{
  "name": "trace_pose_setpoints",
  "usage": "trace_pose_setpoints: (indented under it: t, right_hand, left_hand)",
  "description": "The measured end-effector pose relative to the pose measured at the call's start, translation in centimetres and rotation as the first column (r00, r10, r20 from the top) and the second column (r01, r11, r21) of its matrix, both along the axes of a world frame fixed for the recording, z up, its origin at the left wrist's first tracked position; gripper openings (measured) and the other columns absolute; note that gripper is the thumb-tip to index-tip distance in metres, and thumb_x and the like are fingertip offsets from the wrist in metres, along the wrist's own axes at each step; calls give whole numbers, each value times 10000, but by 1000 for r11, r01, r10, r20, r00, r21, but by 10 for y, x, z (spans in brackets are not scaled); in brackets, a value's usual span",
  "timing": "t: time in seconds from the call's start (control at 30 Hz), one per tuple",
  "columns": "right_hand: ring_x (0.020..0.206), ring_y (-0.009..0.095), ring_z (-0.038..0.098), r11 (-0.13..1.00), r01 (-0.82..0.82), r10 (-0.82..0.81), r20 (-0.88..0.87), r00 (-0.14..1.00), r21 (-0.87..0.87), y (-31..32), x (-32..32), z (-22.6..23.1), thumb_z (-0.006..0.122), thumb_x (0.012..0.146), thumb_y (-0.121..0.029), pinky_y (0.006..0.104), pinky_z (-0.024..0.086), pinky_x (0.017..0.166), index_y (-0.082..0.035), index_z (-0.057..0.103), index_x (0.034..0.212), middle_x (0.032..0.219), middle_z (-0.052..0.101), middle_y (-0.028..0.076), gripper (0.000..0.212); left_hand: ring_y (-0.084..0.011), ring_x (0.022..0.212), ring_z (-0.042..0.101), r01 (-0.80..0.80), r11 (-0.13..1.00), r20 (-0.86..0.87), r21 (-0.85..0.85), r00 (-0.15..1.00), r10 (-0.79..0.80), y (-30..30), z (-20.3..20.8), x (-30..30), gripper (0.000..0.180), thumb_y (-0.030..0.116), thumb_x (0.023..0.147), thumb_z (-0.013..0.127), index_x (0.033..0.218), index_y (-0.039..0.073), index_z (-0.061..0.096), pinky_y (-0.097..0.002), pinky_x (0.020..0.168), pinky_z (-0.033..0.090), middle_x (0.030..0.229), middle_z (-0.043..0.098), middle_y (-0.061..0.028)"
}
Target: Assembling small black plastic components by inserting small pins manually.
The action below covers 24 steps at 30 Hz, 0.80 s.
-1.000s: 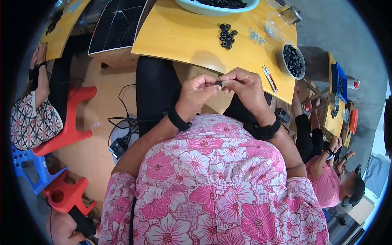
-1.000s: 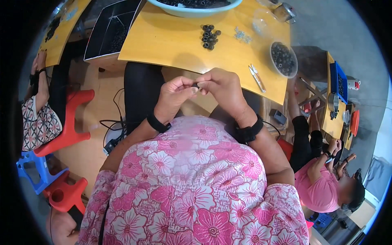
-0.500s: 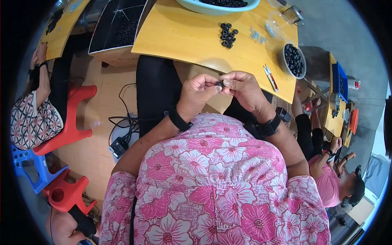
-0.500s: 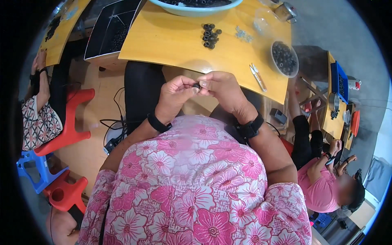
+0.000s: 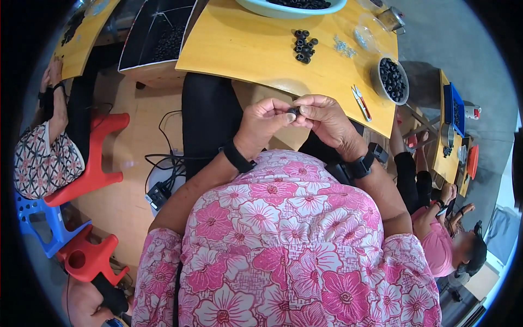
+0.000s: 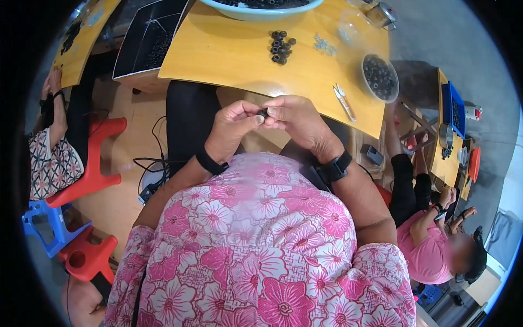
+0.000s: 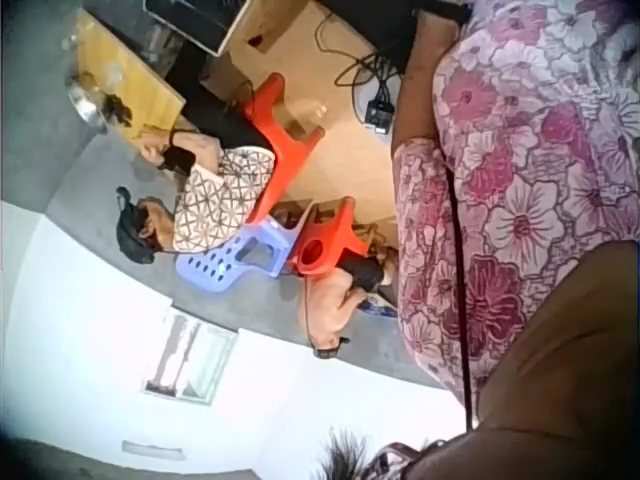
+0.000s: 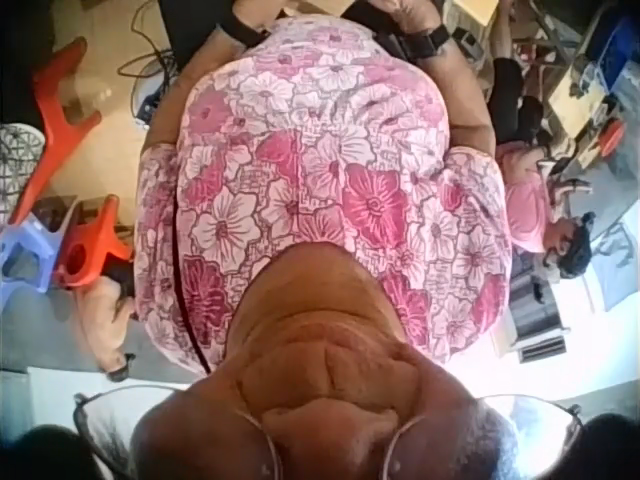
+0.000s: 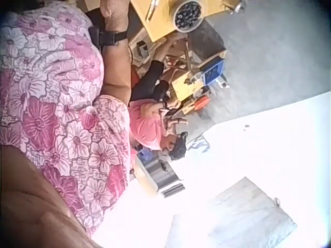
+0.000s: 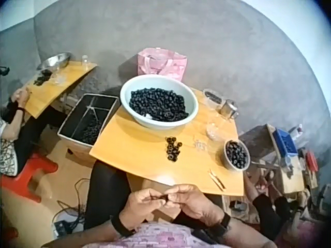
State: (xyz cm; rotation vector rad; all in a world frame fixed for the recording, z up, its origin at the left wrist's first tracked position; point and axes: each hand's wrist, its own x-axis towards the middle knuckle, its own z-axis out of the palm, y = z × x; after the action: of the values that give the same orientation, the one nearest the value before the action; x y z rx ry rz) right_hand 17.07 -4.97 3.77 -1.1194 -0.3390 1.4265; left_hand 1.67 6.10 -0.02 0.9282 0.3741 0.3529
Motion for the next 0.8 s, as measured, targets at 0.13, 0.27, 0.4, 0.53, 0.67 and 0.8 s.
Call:
trace_pose_setpoints:
  t: [0.13, 0.27, 0.4, 0.53, 0.67, 0.8]
  right_hand:
    - [809, 186, 639, 999, 10, -8, -68, 998, 43, -2, 2, -6, 620, 891, -79, 278, 520, 769, 82, 593, 1034, 913, 640, 120, 216]
    - [822, 185, 643, 1000, 3, -1, -78, 997, 17, -2, 3, -6, 621, 889, -75, 281, 528, 787, 67, 594, 1031, 924, 642, 121, 204]
    - [828, 180, 644, 999, -9, 14, -116, 993, 43, -1, 3, -3, 622, 887, -71, 280, 530, 799, 60, 595, 1022, 928, 642, 120, 191]
    - [821, 185, 655, 1000, 5, -4, -42, 999, 23, -1, 3, -4, 613, 887, -45, 287, 542, 790, 53, 596, 1015, 917, 650, 125, 163]
    - [804, 198, 663, 999, 51, -52, 100, 994, 10, 0, -2, 0, 660, 850, -49, 293, 551, 776, 17, 642, 985, 910, 665, 101, 151]
    - [802, 183, 665, 997, 70, -73, 111, 991, 26, 1, -4, -2, 602, 890, -25, 288, 551, 764, 49, 621, 971, 896, 661, 117, 112]
  left_hand:
    - [-95, 845, 612, 22, 1000, 13, -11, 1000, -22, 1, 2, 0, 97, -7, 864, 618, 960, -5, 608, -224, 782, 489, 919, 650, -52]
    - [-96, 843, 613, -8, 998, 18, 59, 1000, 7, 1, 2, 0, 96, -8, 863, 619, 959, -7, 609, -225, 784, 490, 917, 653, -54]
    - [-91, 820, 614, -28, 996, 28, 79, 999, 26, 0, -2, 1, 104, -6, 856, 635, 958, -17, 614, -221, 758, 497, 899, 659, -55]
    - [-97, 845, 616, -17, 995, 13, 95, 1000, 16, 1, -1, 1, 105, -2, 868, 619, 973, -13, 616, -228, 798, 488, 920, 661, -63]
    - [-90, 787, 613, -36, 999, 27, 29, 999, 35, 0, -2, 2, 116, 3, 856, 642, 968, -20, 620, -219, 723, 500, 883, 661, -53]
    - [-98, 798, 620, -37, 999, 13, 12, 999, 36, 0, -4, 2, 121, 11, 859, 644, 973, -21, 621, -225, 734, 505, 883, 662, -57]
